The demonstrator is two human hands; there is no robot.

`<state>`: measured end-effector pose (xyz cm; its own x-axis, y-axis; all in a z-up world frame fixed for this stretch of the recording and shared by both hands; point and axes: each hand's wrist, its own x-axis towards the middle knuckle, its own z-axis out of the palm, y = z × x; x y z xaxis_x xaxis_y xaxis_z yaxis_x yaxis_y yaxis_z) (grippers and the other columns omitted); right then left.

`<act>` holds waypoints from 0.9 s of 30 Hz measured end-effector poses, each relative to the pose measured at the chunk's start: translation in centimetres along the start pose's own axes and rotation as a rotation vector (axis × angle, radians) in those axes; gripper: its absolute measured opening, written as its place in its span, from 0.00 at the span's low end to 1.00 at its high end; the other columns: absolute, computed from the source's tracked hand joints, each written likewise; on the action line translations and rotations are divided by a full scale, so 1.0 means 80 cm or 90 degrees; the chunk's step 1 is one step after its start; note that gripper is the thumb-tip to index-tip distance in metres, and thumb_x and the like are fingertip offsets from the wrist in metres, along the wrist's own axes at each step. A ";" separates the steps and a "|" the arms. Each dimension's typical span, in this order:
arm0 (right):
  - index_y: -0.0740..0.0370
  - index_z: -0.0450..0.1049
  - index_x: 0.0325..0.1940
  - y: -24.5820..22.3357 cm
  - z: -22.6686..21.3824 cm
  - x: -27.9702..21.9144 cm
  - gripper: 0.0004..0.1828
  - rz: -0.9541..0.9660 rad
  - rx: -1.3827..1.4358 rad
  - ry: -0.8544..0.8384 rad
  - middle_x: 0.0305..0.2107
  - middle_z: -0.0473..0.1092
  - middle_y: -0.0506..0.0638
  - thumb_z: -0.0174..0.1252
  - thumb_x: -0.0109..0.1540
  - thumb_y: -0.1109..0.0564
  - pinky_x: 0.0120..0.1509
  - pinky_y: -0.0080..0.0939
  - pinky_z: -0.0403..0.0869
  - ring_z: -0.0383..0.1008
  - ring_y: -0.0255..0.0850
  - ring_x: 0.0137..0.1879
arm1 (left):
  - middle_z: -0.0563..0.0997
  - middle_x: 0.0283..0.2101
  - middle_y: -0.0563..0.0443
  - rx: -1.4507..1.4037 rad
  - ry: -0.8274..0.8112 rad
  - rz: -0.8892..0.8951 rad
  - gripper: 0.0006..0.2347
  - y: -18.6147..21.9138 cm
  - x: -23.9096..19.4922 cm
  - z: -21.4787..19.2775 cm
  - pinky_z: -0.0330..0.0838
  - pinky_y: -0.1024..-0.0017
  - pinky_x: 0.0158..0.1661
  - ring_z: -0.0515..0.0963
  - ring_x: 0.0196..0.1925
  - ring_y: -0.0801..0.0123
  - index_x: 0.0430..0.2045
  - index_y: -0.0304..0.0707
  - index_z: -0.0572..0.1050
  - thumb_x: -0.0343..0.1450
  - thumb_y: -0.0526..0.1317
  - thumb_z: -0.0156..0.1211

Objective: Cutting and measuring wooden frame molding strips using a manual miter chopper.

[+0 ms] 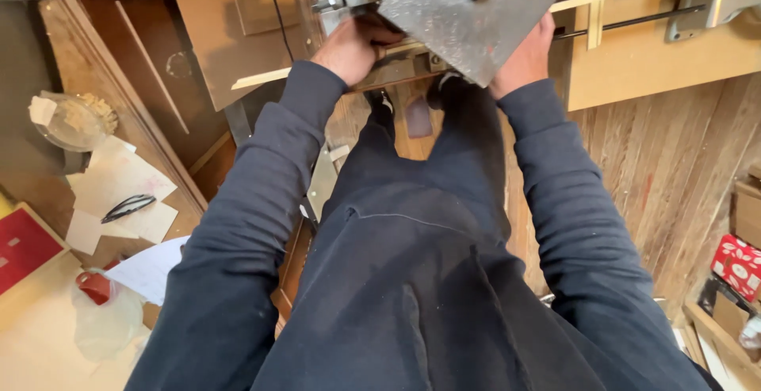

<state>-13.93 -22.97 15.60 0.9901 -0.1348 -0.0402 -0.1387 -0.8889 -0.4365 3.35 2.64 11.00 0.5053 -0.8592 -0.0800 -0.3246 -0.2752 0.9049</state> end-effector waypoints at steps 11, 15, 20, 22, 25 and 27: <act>0.56 0.76 0.63 -0.004 -0.005 0.000 0.18 0.014 -0.005 -0.046 0.59 0.72 0.56 0.58 0.70 0.50 0.75 0.62 0.52 0.64 0.55 0.70 | 0.84 0.46 0.36 -0.034 -0.036 -0.095 0.16 -0.022 -0.004 0.012 0.75 0.62 0.54 0.82 0.50 0.46 0.42 0.34 0.83 0.64 0.27 0.54; 0.56 0.76 0.65 -0.002 -0.006 0.007 0.21 -0.013 -0.028 -0.032 0.59 0.71 0.57 0.59 0.68 0.50 0.73 0.63 0.52 0.64 0.57 0.69 | 0.84 0.46 0.35 -0.023 -0.037 -0.069 0.14 -0.022 -0.002 0.006 0.74 0.62 0.53 0.82 0.50 0.45 0.41 0.33 0.83 0.65 0.29 0.57; 0.56 0.76 0.64 -0.010 -0.011 0.002 0.20 -0.017 -0.022 -0.041 0.58 0.71 0.58 0.61 0.67 0.52 0.72 0.63 0.52 0.63 0.59 0.68 | 0.84 0.46 0.37 -0.048 -0.045 -0.101 0.13 -0.006 -0.002 0.000 0.75 0.63 0.52 0.82 0.48 0.46 0.42 0.34 0.83 0.65 0.30 0.58; 0.56 0.76 0.64 -0.010 -0.013 0.004 0.20 -0.026 -0.010 -0.036 0.58 0.70 0.58 0.61 0.67 0.53 0.73 0.63 0.52 0.63 0.59 0.68 | 0.84 0.46 0.36 -0.036 -0.038 -0.104 0.13 -0.005 -0.004 -0.001 0.75 0.63 0.51 0.82 0.48 0.45 0.42 0.34 0.83 0.65 0.31 0.60; 0.58 0.74 0.63 -0.001 -0.009 0.009 0.21 -0.039 0.019 0.026 0.59 0.68 0.60 0.62 0.66 0.53 0.73 0.62 0.52 0.62 0.60 0.69 | 0.84 0.49 0.39 -0.018 -0.031 -0.051 0.14 -0.010 0.003 -0.002 0.75 0.63 0.54 0.82 0.51 0.46 0.43 0.34 0.84 0.66 0.29 0.56; 0.59 0.74 0.62 0.001 -0.003 -0.003 0.20 -0.029 0.020 0.007 0.60 0.66 0.59 0.62 0.66 0.55 0.75 0.60 0.53 0.61 0.59 0.69 | 0.84 0.48 0.40 -0.050 -0.057 -0.138 0.13 0.004 -0.001 -0.007 0.75 0.64 0.53 0.82 0.49 0.48 0.44 0.36 0.83 0.67 0.33 0.60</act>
<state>-14.16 -23.13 15.79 0.9950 -0.0998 -0.0102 -0.0931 -0.8798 -0.4662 3.67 2.85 11.56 0.4826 -0.8193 -0.3097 -0.1505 -0.4259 0.8922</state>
